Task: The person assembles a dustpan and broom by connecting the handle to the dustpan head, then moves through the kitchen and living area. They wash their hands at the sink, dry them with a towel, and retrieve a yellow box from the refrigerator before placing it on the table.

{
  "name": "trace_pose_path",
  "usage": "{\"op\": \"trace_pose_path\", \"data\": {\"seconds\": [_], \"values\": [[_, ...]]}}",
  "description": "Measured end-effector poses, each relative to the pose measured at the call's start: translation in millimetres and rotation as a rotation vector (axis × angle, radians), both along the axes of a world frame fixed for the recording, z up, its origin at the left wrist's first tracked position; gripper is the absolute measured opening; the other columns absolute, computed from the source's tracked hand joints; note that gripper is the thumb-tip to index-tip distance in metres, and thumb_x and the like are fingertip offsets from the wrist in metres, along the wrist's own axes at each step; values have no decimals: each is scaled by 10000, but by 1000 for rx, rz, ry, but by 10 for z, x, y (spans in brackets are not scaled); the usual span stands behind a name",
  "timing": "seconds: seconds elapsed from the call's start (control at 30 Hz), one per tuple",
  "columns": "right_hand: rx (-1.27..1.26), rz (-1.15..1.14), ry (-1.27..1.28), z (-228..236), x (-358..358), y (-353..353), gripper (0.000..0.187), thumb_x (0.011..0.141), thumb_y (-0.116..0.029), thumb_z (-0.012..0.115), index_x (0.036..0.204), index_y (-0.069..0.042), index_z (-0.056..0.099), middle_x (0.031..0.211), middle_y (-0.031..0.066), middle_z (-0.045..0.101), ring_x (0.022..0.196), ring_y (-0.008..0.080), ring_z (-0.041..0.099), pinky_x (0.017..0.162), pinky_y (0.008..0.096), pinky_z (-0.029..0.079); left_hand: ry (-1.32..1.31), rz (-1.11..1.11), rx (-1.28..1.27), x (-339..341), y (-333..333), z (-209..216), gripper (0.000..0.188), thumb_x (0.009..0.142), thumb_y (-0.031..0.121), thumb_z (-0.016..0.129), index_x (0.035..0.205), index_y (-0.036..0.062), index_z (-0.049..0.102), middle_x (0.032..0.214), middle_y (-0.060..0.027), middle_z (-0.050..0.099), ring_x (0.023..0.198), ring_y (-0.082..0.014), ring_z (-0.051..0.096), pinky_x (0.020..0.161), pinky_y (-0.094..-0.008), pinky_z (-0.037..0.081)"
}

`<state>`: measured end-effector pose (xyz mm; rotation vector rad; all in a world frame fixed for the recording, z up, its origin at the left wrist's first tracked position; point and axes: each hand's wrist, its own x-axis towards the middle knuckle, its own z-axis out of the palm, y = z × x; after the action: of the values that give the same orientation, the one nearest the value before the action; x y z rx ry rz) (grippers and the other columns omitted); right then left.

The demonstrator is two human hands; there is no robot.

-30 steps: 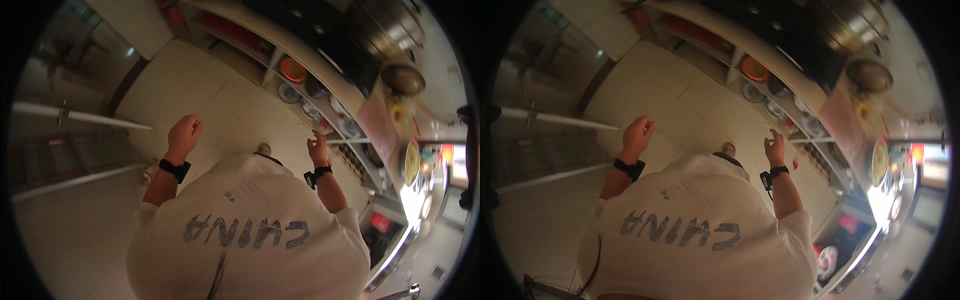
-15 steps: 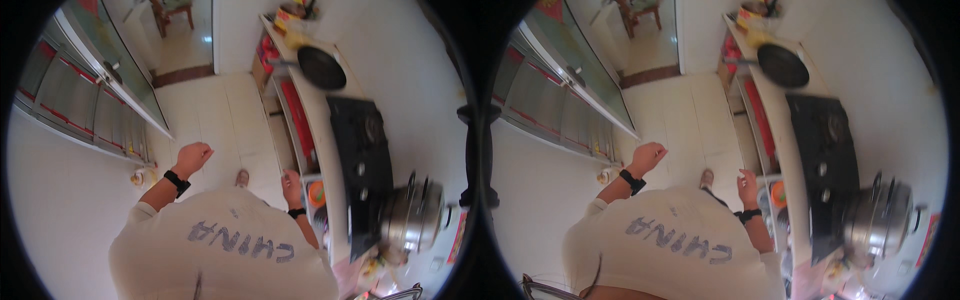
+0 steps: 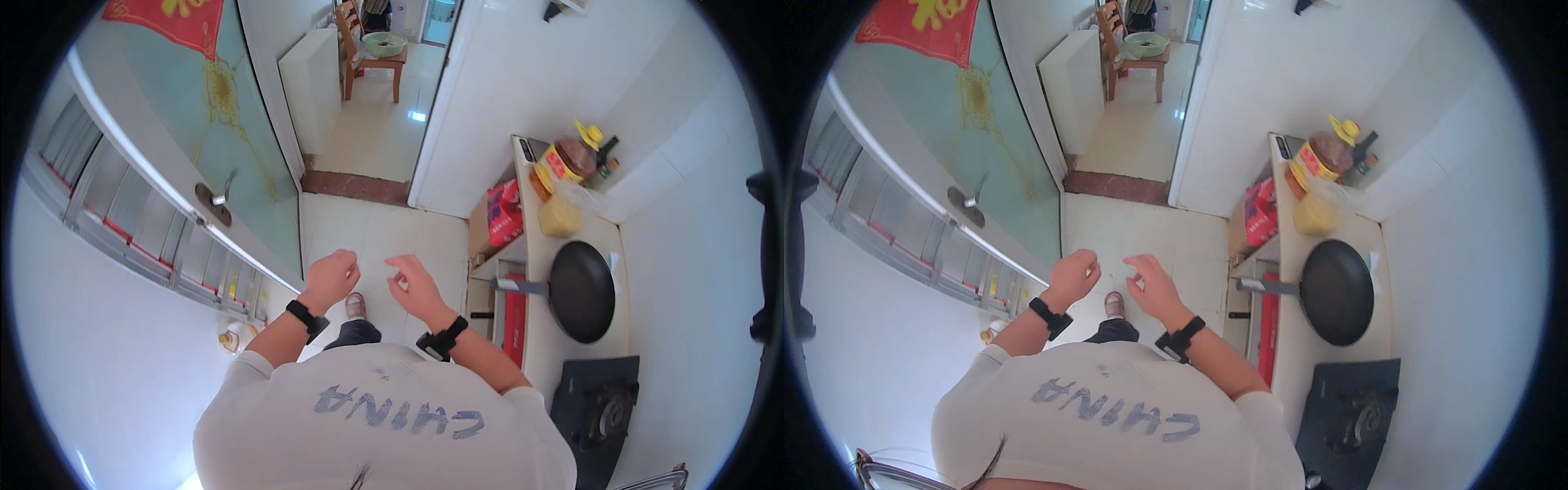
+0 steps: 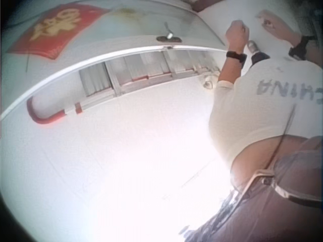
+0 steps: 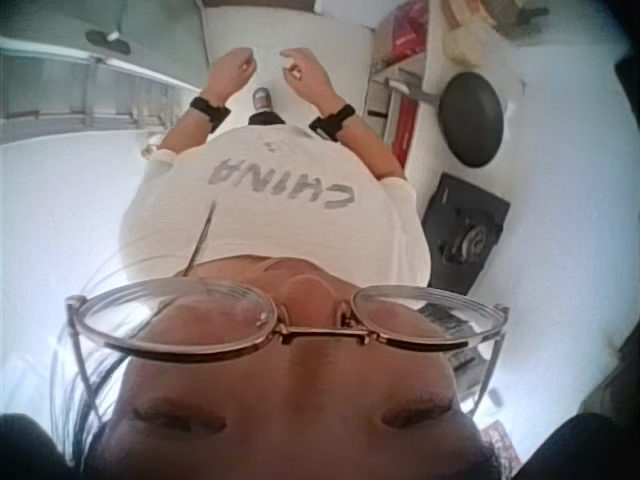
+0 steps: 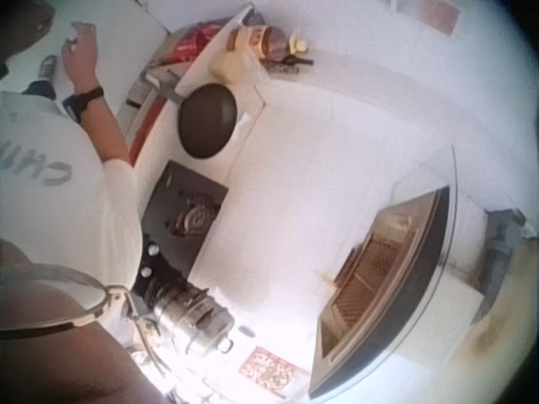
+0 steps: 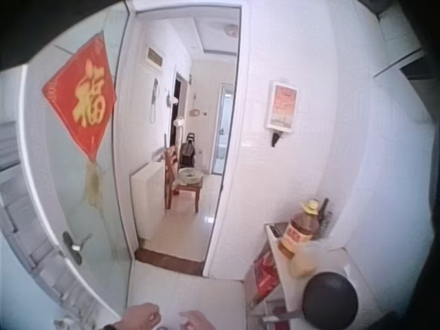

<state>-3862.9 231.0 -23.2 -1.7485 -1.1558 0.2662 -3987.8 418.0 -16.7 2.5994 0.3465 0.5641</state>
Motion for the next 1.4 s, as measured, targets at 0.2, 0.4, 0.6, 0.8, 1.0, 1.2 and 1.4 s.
{"op": "trace_pose_path", "data": {"seconds": [0.2,0.4,0.6,0.8,1.0,1.2,1.4], "values": [[19,-44,96,304,1133,1380,338,843,-37,641,1171,-68,571,1090,97,569,771,170,621,669,285,501,-86,49,-95,1263,1043,86,94,847,150,606,929,132,565,860,-79,617,773,-321,623,618,-437,492],[39,-220,72,333,2299,2344,235,853,-66,663,1081,-57,607,1030,99,584,759,184,610,684,288,503,-126,-25,-72,2567,1948,162,85,854,181,628,917,128,605,881,-74,641,810,-306,633,641,-429,498],[25,-265,-11,-9,3462,3167,131,859,-118,691,796,-20,631,912,86,595,756,165,583,702,298,492,-28,13,-17,3618,2907,-5,275,888,333,602,750,101,653,732,-126,636,717,-346,624,598,-457,470],[-38,-227,91,-80,4451,4496,242,865,-124,678,1081,-42,608,1032,112,584,781,173,586,744,312,500,11,236,3,4206,3918,80,244,869,287,587,757,75,631,746,-138,625,720,-358,612,599,-460,461],[-62,-187,207,-447,5219,5672,519,833,-131,648,1320,-64,482,1103,135,586,786,209,614,745,352,512,-54,282,-57,4941,5001,-84,154,806,187,609,725,64,565,734,-141,584,705,-370,588,600,-467,456],[-108,-357,178,-486,6290,6660,455,814,-100,633,1251,-46,522,1083,130,587,761,192,603,729,328,516,-31,99,-139,6080,6263,-60,130,783,168,622,721,79,551,729,-135,578,691,-359,580,577,-461,443],[-9,-623,153,-202,7302,6881,341,816,-79,634,1150,-38,576,1046,107,585,743,168,597,680,297,513,-96,-116,-153,7286,7098,295,109,774,147,619,737,78,544,696,-124,580,657,-362,579,559,-450,441]]}}
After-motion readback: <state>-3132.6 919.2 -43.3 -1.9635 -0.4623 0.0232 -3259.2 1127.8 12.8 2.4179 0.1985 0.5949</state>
